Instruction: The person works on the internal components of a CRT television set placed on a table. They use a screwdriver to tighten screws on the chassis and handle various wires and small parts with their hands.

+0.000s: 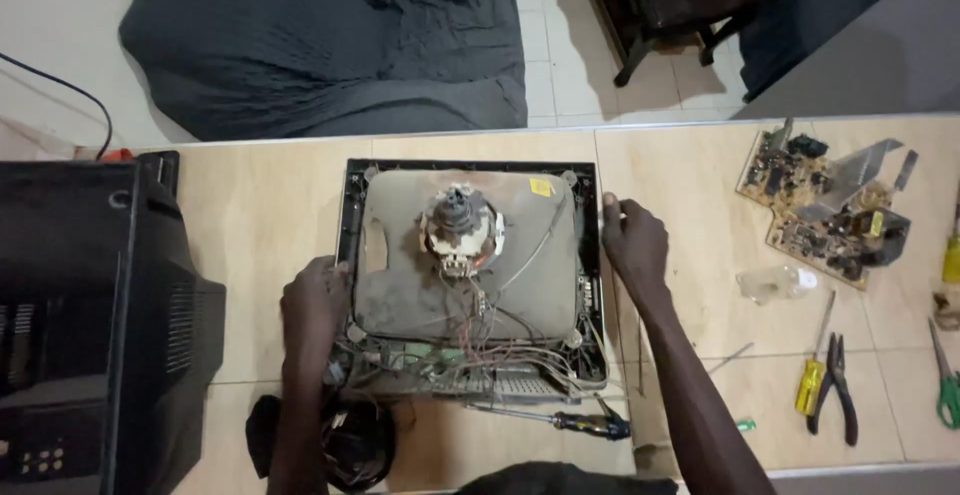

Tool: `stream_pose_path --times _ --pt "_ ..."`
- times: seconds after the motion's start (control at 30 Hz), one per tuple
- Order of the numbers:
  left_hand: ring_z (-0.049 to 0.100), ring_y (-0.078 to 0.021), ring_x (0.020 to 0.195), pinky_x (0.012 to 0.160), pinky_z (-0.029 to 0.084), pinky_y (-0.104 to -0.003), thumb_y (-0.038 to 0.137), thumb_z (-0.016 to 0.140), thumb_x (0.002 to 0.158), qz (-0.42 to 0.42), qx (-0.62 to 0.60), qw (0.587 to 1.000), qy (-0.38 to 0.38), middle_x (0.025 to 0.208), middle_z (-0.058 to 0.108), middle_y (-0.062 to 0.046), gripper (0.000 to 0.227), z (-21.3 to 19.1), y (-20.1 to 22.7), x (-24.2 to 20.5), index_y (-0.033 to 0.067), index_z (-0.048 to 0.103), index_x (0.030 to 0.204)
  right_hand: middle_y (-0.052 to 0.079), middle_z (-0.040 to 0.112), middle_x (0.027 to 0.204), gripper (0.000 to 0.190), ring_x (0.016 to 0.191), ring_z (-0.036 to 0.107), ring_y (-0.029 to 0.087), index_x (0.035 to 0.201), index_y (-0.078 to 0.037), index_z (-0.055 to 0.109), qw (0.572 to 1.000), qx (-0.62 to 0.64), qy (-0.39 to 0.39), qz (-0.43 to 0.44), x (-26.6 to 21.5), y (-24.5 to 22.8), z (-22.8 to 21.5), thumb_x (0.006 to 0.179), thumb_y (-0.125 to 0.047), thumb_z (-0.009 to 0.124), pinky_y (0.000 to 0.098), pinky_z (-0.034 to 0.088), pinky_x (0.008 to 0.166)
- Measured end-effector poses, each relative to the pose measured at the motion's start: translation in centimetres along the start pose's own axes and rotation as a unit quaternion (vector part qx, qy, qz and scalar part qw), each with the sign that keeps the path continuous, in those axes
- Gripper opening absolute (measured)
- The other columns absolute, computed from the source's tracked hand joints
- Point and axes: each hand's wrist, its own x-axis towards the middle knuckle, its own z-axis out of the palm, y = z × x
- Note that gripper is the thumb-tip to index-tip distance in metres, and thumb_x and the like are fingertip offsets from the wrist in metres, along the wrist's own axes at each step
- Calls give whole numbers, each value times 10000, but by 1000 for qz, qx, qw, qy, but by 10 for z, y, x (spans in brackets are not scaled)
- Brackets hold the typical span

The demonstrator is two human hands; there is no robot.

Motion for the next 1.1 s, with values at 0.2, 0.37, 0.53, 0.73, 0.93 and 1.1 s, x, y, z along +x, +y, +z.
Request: stream_pose_path --times 0.2,0.37,0.53,0.73,0.93,1.1 --pt "637 -465 1168 989 518 -587 121 609 966 42 -125 987 87 1228 701 -263 389 5 -43 -30 48 650 1346 236 704 896 214 794 692 277 1207 15 690 966 259 7 -22 -65 89 -39 1104 -165 636 351 568 714" --pt "716 -258 1103 900 553 -378 266 561 986 80 -175 978 84 1187 756 -118 366 -4 -32 -75 69 705 1259 227 738 903 284 766 734 294 1143 60 732 985 163 48 2 -143 78 -104 1113 -142 534 392 596 670" --pt "691 -291 1123 939 509 -392 337 542 994 128 -158 972 116 1175 759 -118 388 7 -48 -87 68 736 1196 236 722 943 341 804 726 319 1191 102 704 984 163 76 -21 -191 102 -118 1163 -192 533 414 607 747" --pt "717 -255 1049 834 559 -382 404 530 1038 204 -208 949 118 1134 755 -116 444 -9 -36 -125 48 721 1220 211 727 908 270 798 726 284 1151 73 718 986 156 42 -26 -228 99 -114 1155 -145 558 394 605 739" --pt "563 -314 1375 1058 478 -416 402 574 1018 244 -199 947 70 1340 682 -182 436 -2 -43 -153 71 697 1273 197 741 914 281 833 732 272 1150 35 728 988 153 11 -31 -247 82 -112 1104 -187 562 383 601 729" --pt "477 -342 1440 1150 402 -461 195 550 1032 233 -175 955 55 1422 623 -180 353 9 -52 -159 61 631 1349 145 776 882 279 822 757 238 1122 4 732 990 73 -38 -116 -241 75 -110 1083 -212 560 363 566 752"
